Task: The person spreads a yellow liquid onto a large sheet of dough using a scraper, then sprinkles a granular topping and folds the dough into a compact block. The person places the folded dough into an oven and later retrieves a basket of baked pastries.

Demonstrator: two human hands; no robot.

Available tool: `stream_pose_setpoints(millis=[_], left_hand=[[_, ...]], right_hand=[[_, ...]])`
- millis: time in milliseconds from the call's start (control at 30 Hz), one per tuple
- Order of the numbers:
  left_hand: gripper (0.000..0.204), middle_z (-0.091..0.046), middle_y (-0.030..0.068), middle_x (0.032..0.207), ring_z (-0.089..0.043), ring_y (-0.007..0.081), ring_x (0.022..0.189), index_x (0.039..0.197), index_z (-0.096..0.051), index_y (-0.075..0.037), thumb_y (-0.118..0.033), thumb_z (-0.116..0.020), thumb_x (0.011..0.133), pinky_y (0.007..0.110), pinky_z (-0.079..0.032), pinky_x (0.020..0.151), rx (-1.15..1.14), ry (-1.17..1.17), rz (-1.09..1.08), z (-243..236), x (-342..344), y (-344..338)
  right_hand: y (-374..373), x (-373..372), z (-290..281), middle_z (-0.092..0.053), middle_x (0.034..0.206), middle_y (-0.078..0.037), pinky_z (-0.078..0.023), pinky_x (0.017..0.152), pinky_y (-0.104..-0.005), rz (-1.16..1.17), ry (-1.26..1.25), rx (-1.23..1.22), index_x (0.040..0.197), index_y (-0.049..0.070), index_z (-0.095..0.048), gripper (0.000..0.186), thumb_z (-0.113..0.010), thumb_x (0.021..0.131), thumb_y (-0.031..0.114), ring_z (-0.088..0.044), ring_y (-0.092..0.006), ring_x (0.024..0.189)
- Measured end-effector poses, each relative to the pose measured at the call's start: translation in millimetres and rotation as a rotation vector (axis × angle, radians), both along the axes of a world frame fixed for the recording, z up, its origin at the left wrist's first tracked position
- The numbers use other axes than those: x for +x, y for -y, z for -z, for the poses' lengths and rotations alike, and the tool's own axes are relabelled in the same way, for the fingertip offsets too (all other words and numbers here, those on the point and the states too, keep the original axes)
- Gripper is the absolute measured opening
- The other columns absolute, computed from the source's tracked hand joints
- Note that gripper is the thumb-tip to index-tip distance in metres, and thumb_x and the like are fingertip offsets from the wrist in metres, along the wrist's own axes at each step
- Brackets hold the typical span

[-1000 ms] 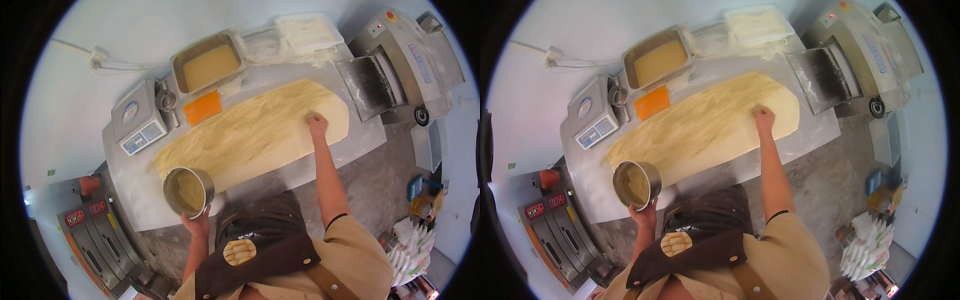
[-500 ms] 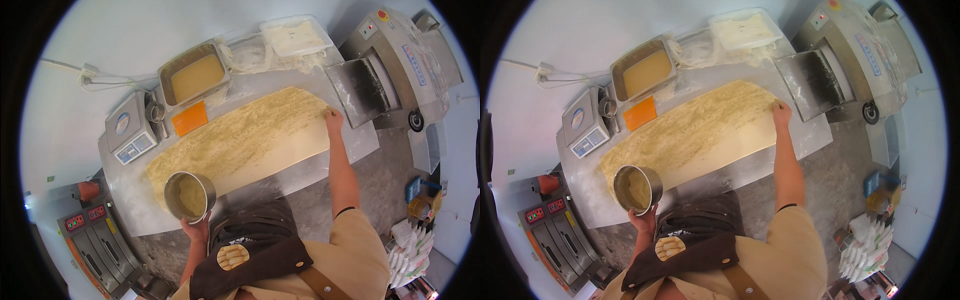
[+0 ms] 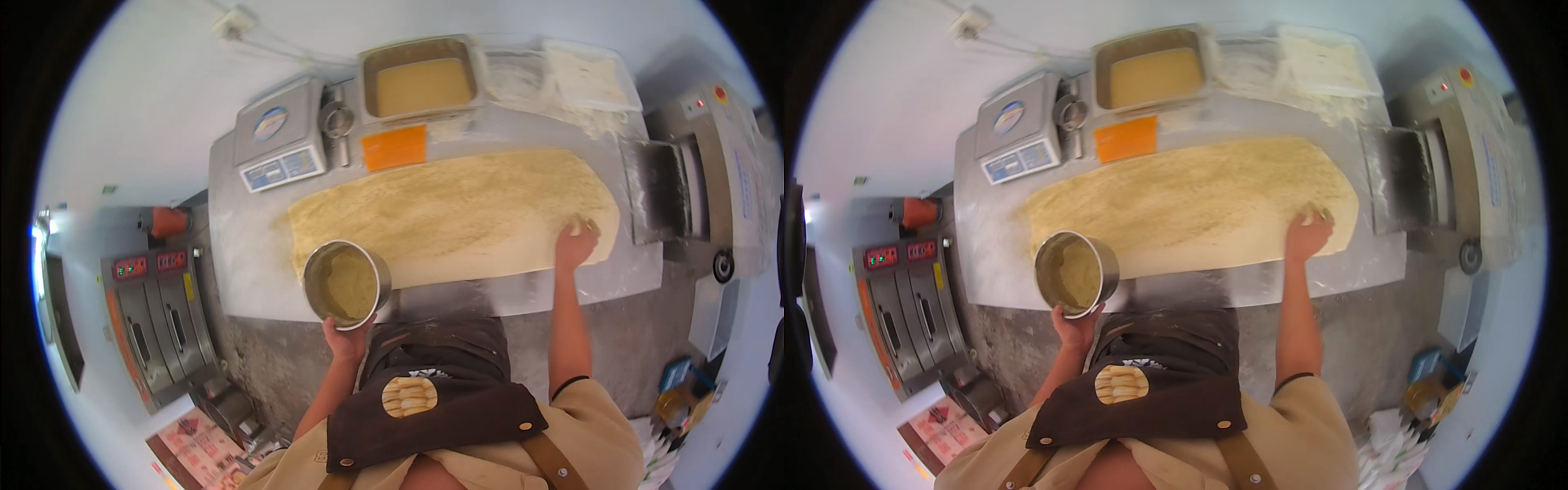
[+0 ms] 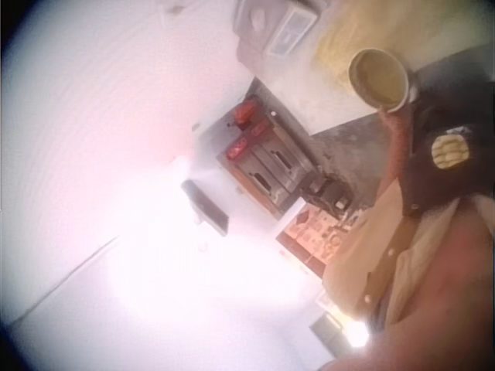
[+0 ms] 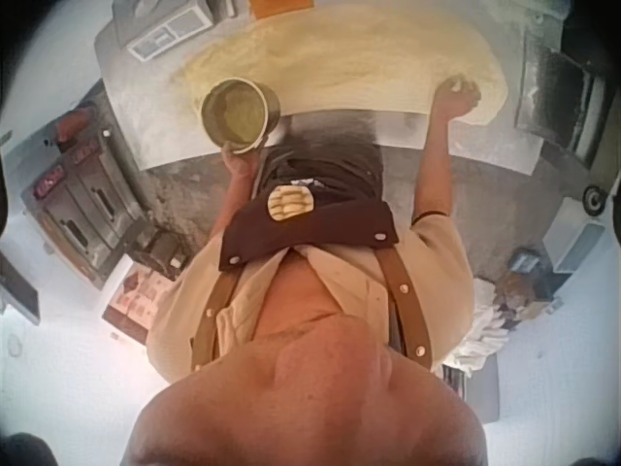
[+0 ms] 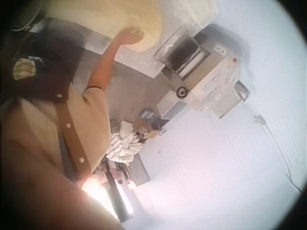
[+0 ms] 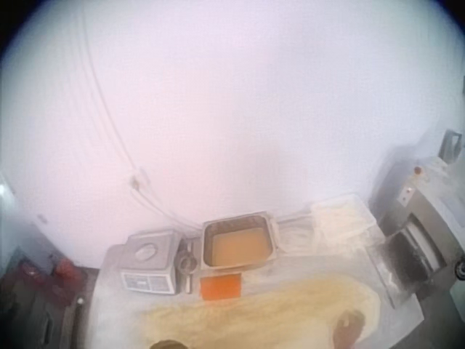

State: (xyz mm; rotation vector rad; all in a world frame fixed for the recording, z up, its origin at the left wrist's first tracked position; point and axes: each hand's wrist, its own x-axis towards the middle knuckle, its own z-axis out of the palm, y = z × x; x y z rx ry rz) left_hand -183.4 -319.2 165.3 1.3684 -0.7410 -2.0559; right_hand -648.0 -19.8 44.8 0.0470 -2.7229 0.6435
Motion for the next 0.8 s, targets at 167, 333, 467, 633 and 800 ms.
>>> stream_pose_setpoints(millis=[167, 333, 467, 633, 800], left_hand=[[0.075, -0.057, 0.0116, 0.159, -0.061, 0.04, 0.138, 0.162, -0.045, -0.014, -0.055, -0.05, 0.099, 0.067, -0.052, 0.107, -0.013, -0.032, -0.022, 8.9, 33.5, 12.5], [0.076, -0.053, 0.0121, 0.161, -0.059, 0.0396, 0.14, 0.162, -0.042, -0.014, -0.055, -0.051, 0.099, 0.067, -0.053, 0.107, -0.027, -0.048, -0.118, 13.9, 65.9, 36.7], [0.076, -0.052, 0.0114, 0.162, -0.054, 0.0368, 0.146, 0.162, -0.043, -0.011, -0.053, -0.054, 0.099, 0.063, -0.049, 0.112, -0.023, -0.075, -0.127, 20.1, 96.7, 60.8], [0.068, -0.051, 0.0114, 0.162, -0.051, 0.0353, 0.148, 0.16, -0.043, -0.009, -0.046, -0.052, 0.104, 0.06, -0.047, 0.115, -0.003, -0.144, -0.066, 50.2, 122.9, 112.9], [0.062, -0.053, 0.014, 0.159, -0.054, 0.035, 0.146, 0.157, -0.046, -0.005, -0.041, -0.05, 0.107, 0.057, -0.048, 0.116, -0.009, -0.143, 0.055, 51.1, 74.3, 163.6]], right_hand=[[180.5, 115.6, 3.5, -0.059, 0.151, -0.025, -0.038, 0.125, -0.0562, -0.866, 0.234, -0.114, 0.145, 0.0, -0.063, 0.056, -0.076, 0.094, 0.019, -0.051, -0.0451, 0.145], [312.4, 185.6, -6.1, -0.04, 0.169, -0.024, -0.031, 0.13, -0.0553, -0.874, 0.235, -0.018, 0.162, 0.003, -0.047, 0.079, -0.076, 0.095, 0.033, -0.037, -0.0417, 0.158], [343.9, 229.7, -0.6, -0.037, 0.171, -0.025, -0.027, 0.132, -0.0549, -1.244, 0.435, 0.105, 0.163, 0.0, -0.045, 0.086, -0.076, 0.095, 0.042, -0.034, -0.0416, 0.16], [340.5, 187.2, 7.1, -0.039, 0.169, -0.028, -0.025, 0.133, -0.0557, -0.871, 0.393, 0.12, 0.162, -0.001, -0.047, 0.079, -0.072, 0.099, 0.04, -0.033, -0.0437, 0.16], [265.1, 174.9, 23.6, -0.043, 0.167, -0.028, -0.026, 0.131, -0.0585, -0.462, 0.181, 0.272, 0.159, 0.0, -0.051, 0.073, -0.07, 0.1, 0.04, -0.033, -0.0429, 0.16]])
